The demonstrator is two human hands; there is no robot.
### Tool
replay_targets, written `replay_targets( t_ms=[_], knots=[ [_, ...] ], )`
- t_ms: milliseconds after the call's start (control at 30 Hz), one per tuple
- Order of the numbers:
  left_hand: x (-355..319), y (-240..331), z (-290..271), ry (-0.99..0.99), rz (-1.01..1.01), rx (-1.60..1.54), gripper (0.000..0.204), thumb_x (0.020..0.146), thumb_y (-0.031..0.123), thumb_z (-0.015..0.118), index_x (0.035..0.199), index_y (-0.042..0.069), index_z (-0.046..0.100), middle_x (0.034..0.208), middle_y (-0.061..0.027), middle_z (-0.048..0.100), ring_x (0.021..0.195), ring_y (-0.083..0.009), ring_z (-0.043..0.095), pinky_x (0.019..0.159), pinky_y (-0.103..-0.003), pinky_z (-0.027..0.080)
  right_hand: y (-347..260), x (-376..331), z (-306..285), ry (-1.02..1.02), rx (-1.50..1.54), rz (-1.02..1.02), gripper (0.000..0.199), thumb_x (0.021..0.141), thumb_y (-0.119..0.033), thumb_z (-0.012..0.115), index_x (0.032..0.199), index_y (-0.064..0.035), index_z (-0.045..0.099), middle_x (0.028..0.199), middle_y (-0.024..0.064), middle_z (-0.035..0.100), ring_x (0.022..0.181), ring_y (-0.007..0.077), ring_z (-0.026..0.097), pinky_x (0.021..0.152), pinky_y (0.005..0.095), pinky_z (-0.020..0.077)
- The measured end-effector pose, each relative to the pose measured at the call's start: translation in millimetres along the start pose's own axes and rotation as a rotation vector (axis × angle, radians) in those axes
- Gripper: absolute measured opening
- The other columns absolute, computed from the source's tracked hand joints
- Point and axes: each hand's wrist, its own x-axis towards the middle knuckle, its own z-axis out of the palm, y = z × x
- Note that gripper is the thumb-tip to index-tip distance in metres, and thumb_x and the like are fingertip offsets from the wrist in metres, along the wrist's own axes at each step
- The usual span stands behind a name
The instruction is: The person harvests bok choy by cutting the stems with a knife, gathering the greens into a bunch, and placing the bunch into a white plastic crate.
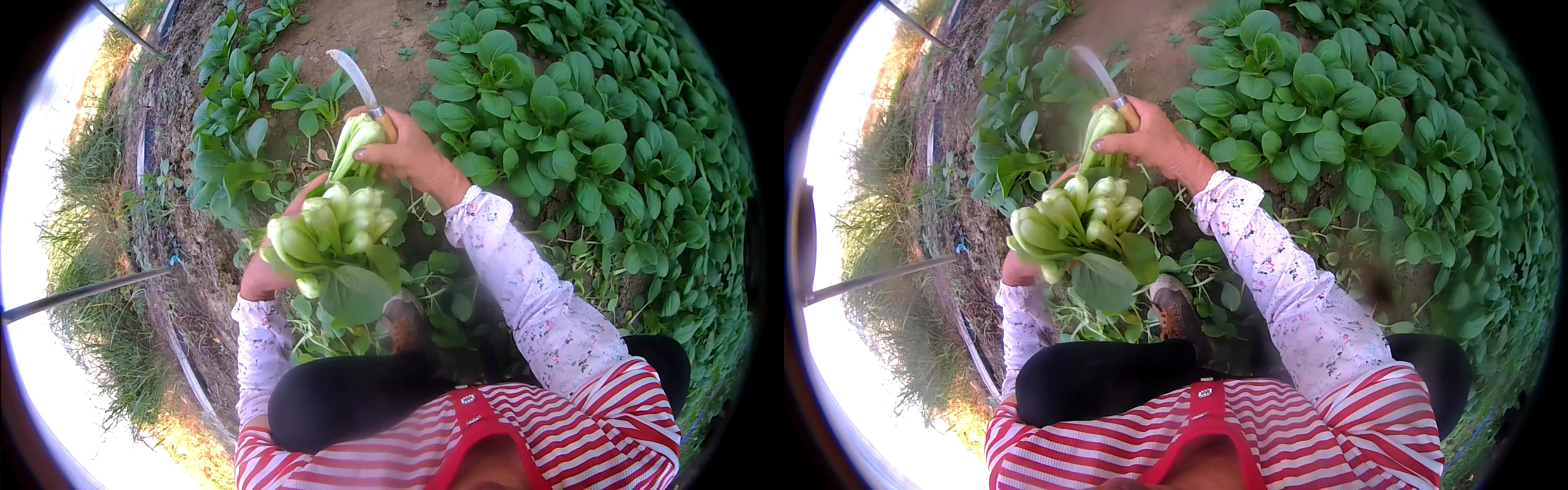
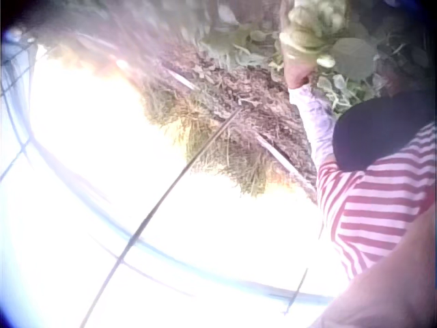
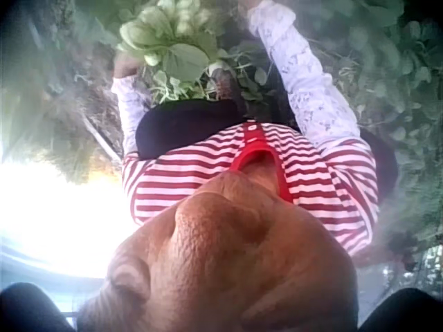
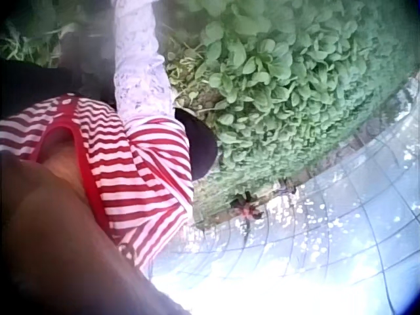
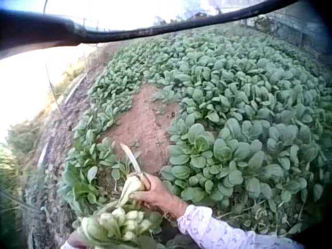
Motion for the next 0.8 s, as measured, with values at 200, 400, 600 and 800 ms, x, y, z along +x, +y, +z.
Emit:
replay_targets(
  t_ms=[200,400,600,800],
  knots=[
    [-13.2,-24.2,-26.4,0.084,0.099,-0.496,0.070,0.070,0.014,0.081,0.132,0.007,0.049,0.127,-0.0068,0.057,0.117,-0.0230,0.054,0.106,-0.039,0.040,-57.6,-10.6,-34.5,0.092,-0.305,-0.220,0.056,0.071,-0.007,0.077,0.122,-0.0048,0.054,0.099,0.0023,0.063,0.087,0.0102,0.061,0.076,0.0257,0.0517],
    [-7.0,-71.4,-5.2,0.006,0.030,-0.539,0.076,0.071,0.014,0.082,0.137,0.007,0.044,0.131,-0.0067,0.055,0.119,-0.0213,0.053,0.106,-0.037,0.041,-43.1,-47.4,5.9,-0.082,0.052,-0.112,0.071,0.063,-0.009,0.078,0.128,-0.0003,0.050,0.117,0.0070,0.060,0.106,0.0154,0.059,0.096,0.0301,0.0465],
    [-1.0,-102.7,39.9,-0.021,0.058,-0.442,0.081,0.073,0.013,0.082,0.142,0.007,0.040,0.135,-0.0065,0.052,0.121,-0.0195,0.051,0.105,-0.035,0.041,-7.4,-70.3,24.0,0.073,0.353,-0.115,0.072,0.071,-0.029,0.085,0.127,-0.0012,0.050,0.113,0.0068,0.062,0.100,0.0149,0.061,0.088,0.0283,0.0504],
    [8.3,-95.2,47.7,0.206,-0.054,-0.608,0.050,0.083,0.003,0.069,0.130,0.002,0.051,0.126,-0.0085,0.058,0.113,-0.0187,0.056,0.097,-0.034,0.047,22.4,-33.6,31.4,0.242,-0.093,-0.222,0.040,0.094,-0.031,0.060,0.121,-0.0025,0.052,0.102,0.0095,0.063,0.093,0.0178,0.060,0.082,0.0322,0.0495]
  ],
)
